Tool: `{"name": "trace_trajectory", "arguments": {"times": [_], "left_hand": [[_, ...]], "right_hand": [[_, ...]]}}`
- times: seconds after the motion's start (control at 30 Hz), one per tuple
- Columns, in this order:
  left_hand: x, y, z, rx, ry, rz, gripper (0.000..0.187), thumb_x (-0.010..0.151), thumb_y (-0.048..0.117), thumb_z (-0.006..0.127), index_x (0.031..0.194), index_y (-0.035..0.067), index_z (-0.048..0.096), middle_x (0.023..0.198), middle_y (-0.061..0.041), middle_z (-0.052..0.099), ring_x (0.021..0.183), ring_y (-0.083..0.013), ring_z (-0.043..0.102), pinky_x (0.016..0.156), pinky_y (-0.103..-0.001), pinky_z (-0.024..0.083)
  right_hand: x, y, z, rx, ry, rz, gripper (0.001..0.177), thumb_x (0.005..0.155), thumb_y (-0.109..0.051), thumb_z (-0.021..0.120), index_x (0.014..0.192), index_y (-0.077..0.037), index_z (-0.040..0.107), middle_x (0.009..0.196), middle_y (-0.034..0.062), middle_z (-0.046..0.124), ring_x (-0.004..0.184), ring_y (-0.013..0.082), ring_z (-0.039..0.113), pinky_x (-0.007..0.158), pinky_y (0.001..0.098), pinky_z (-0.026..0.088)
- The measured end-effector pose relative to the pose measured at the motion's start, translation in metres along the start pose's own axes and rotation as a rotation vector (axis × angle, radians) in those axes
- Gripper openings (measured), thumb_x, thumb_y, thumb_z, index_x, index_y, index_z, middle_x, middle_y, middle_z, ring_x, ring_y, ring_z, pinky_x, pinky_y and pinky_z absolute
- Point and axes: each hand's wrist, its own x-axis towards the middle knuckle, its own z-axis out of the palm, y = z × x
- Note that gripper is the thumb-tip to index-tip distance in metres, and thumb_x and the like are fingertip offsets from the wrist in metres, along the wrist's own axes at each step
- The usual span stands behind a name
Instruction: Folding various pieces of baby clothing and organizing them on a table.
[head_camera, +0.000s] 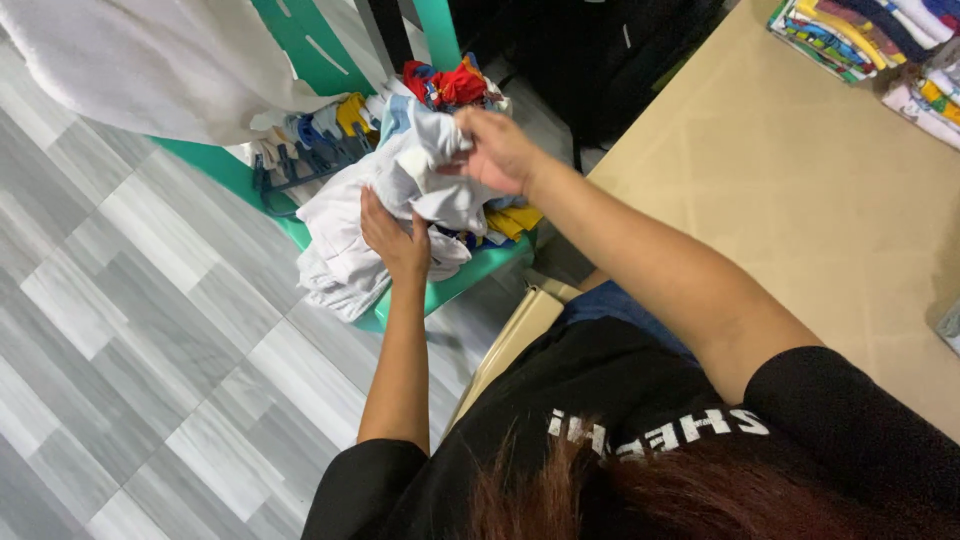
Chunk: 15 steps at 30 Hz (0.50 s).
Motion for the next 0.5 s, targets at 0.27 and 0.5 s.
{"name": "trace_trajectory", "arguments": {"times": [0.27,0.5], "left_hand": [[0.021,0.0,0.0,-0.037,0.078,-0.045,0.063,0.084,0.014,0.068,0.143,0.003,0.05,0.148,-0.022,0.051,0.141,-0.0403,0.046,0.121,-0.048,0.034],[0.041,-0.128,-0.01,-1.22,0.096,-0.827,0.036,0.087,0.009,0.058,0.12,-0.004,0.065,0.115,-0.02,0.071,0.1,-0.033,0.07,0.093,-0.047,0.057]], "right_hand": [[-0.012,-0.064,0.042,0.201,-0.161,0.005,0.035,0.101,-0.025,0.048,0.121,-0.005,0.068,0.119,0.0139,0.071,0.115,0.0299,0.067,0.11,0.0542,0.051],[0.018,-0.042,-0.038,0.136,0.053,-0.065,0.028,0.099,-0.021,0.055,0.12,-0.004,0.063,0.117,0.014,0.069,0.112,0.0327,0.067,0.105,0.0569,0.053]]}}
